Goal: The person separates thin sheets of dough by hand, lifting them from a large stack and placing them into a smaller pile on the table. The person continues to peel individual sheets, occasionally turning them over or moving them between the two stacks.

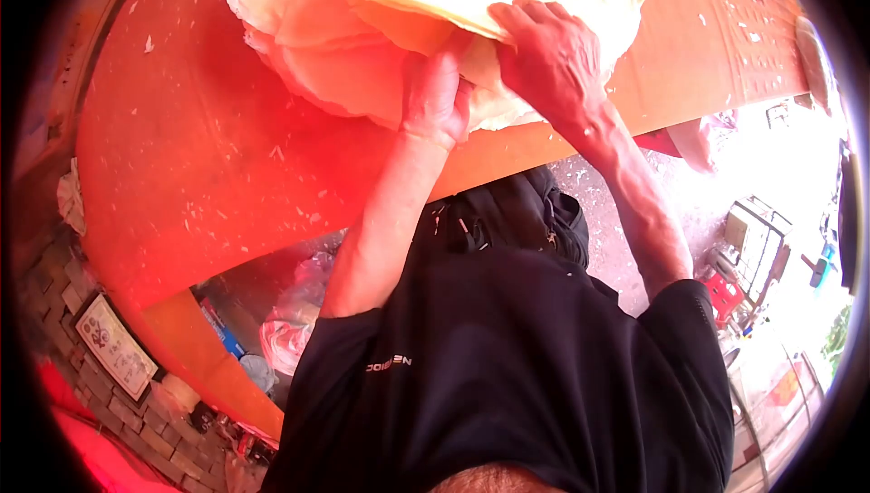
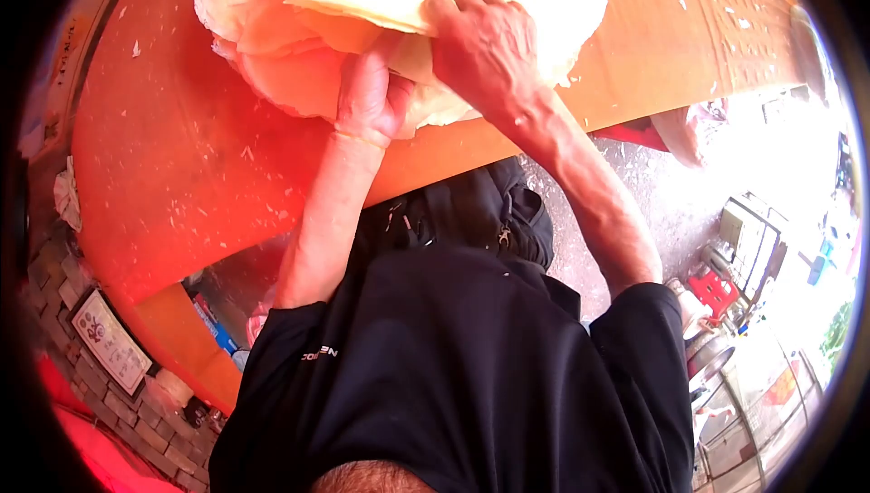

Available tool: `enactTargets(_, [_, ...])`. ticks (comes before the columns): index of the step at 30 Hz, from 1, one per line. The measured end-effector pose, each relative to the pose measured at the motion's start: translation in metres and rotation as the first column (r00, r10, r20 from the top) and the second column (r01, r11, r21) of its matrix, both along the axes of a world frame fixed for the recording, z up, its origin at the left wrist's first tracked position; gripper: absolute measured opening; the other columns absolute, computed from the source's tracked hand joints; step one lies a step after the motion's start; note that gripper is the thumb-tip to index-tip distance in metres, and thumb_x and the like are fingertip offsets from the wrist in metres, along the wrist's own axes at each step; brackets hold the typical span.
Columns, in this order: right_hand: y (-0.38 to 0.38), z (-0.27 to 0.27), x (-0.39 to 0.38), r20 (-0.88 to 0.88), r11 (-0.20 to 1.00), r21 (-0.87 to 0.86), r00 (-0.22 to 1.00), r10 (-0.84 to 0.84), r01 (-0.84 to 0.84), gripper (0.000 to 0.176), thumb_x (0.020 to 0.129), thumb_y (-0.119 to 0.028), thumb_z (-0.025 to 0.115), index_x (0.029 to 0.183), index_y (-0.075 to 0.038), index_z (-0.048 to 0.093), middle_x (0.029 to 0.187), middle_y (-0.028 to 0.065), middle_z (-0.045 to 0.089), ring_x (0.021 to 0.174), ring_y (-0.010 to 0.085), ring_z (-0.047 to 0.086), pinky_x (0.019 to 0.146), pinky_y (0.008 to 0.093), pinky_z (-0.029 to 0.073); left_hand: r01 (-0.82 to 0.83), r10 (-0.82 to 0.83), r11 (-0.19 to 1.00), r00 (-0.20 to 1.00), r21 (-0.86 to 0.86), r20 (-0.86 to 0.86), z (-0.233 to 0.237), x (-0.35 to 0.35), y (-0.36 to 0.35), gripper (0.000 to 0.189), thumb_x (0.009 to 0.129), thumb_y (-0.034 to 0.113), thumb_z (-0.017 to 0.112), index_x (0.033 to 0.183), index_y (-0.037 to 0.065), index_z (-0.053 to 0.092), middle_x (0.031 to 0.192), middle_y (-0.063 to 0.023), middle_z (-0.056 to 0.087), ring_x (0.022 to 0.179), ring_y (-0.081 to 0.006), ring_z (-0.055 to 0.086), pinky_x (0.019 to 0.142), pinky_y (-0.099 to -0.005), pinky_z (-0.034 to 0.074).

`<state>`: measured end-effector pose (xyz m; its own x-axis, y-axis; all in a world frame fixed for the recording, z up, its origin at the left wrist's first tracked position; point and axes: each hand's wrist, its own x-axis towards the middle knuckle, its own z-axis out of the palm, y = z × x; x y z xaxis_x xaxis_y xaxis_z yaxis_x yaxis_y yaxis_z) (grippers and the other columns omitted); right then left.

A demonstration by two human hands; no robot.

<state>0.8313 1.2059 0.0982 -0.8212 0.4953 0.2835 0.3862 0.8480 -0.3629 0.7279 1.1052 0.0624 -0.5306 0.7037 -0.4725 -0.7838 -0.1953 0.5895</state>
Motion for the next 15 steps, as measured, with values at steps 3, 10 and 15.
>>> enactTargets(3, [0.013, -0.003, -0.010, 0.060, 0.998, 0.052, 0.998, -0.022, 0.019, 0.019, 0.073, -0.012, 0.061, 0.090, -0.004, 0.064, 0.084, 0.0119, 0.063, 0.078, 0.0279, 0.062, 0.068, 0.0413, 0.049, 0.013, -0.017, 0.999, 0.995, 0.036, 0.103, 0.006, 0.003, -0.002, 0.045, 0.091, 0.016, 0.064, 0.131, 0.003, 0.048, 0.123, -0.0076, 0.058, 0.111, -0.0218, 0.058, 0.094, -0.0386, 0.051])
enactTargets(10, [0.080, 0.176, -0.010, -0.159, 0.927, 0.234, 0.952, -0.261, 0.293, 0.025, 0.074, -0.023, 0.072, 0.084, 0.000, 0.068, 0.078, 0.0189, 0.063, 0.075, 0.0327, 0.064, 0.070, 0.0414, 0.049, 0.058, -0.071, 0.993, 0.990, 0.103, 0.121, 0.008, 0.002, -0.013, 0.039, 0.100, 0.018, 0.046, 0.134, -0.002, 0.044, 0.134, -0.0150, 0.053, 0.124, -0.0299, 0.051, 0.107, -0.0454, 0.041])
enactTargets(15, [0.069, 0.231, -0.004, -0.221, 0.841, 0.427, 0.940, -0.259, 0.332, 0.033, 0.076, -0.022, 0.074, 0.098, 0.001, 0.068, 0.095, 0.0183, 0.065, 0.087, 0.0308, 0.065, 0.080, 0.0382, 0.051, 0.007, -0.012, 0.998, 0.998, 0.070, 0.066, 0.002, -0.007, -0.028, 0.043, 0.099, 0.016, 0.048, 0.137, 0.000, 0.040, 0.137, -0.0136, 0.050, 0.126, -0.0293, 0.049, 0.106, -0.0432, 0.041])
